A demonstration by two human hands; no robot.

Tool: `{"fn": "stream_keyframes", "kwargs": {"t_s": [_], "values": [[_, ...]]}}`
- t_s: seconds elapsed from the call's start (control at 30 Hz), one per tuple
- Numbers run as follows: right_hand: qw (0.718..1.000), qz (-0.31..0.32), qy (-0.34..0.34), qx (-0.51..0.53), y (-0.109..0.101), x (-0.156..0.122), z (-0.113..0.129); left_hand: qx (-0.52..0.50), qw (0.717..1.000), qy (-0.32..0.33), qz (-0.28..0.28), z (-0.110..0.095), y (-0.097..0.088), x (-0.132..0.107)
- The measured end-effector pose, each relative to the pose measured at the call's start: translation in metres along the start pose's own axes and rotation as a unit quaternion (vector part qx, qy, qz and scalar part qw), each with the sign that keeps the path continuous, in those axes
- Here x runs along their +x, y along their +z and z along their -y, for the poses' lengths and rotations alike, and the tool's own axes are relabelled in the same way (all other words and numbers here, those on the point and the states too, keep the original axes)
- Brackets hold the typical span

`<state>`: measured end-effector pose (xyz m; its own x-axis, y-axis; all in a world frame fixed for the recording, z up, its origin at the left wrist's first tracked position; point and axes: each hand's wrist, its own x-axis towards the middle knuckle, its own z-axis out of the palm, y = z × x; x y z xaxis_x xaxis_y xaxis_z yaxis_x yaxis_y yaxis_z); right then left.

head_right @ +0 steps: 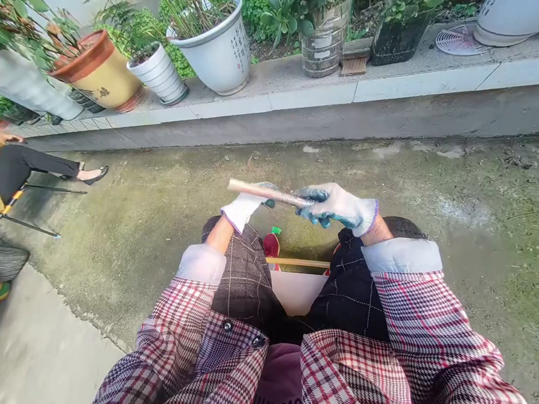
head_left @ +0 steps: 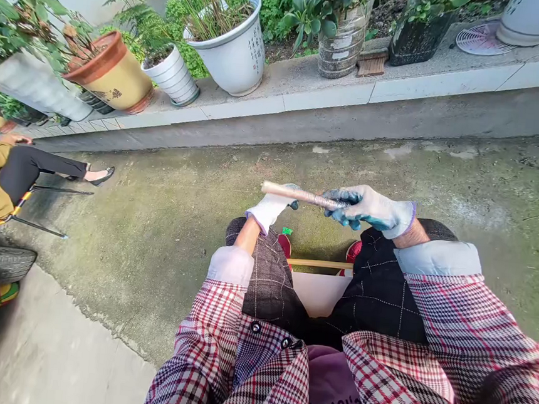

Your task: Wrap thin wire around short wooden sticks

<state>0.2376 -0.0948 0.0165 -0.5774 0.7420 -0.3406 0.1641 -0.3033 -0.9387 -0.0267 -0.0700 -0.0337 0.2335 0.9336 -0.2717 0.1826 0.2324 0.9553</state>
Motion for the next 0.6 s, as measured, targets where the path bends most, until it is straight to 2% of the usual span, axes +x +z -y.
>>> {"fn": "stream_keyframes", "kwargs": {"t_s": [0.1, 0.17, 0.23, 0.3, 0.4, 0.47, 0.53, 0.6], "values": [[0.986, -0.153, -0.044, 0.038, 0.010, 0.016, -0.003, -0.004, 1.000, -0.016, 0.023, -0.002, 0.007, -0.003], [0.970, -0.240, -0.037, 0.027, 0.011, 0.025, -0.007, -0.021, 0.999, -0.017, 0.035, -0.001, 0.010, -0.004], [0.957, -0.287, -0.017, -0.027, 0.006, 0.030, -0.010, -0.034, 0.999, -0.013, 0.039, -0.001, 0.012, -0.004], [0.942, -0.308, 0.003, -0.137, -0.001, 0.030, -0.013, -0.031, 0.999, -0.014, 0.036, -0.002, 0.012, -0.004], [0.881, -0.303, 0.030, -0.363, -0.014, 0.027, -0.015, -0.017, 1.000, -0.011, 0.019, -0.004, 0.009, -0.005], [0.842, -0.254, 0.059, -0.472, -0.020, 0.025, -0.016, -0.003, 1.000, -0.004, 0.007, -0.004, 0.007, -0.005], [0.833, -0.174, 0.090, -0.518, -0.023, 0.024, -0.018, 0.016, 1.000, 0.001, -0.005, -0.001, 0.003, -0.005], [0.851, -0.090, 0.108, -0.506, -0.023, 0.022, -0.020, 0.035, 0.999, 0.001, -0.015, 0.004, 0.000, -0.004]]}}
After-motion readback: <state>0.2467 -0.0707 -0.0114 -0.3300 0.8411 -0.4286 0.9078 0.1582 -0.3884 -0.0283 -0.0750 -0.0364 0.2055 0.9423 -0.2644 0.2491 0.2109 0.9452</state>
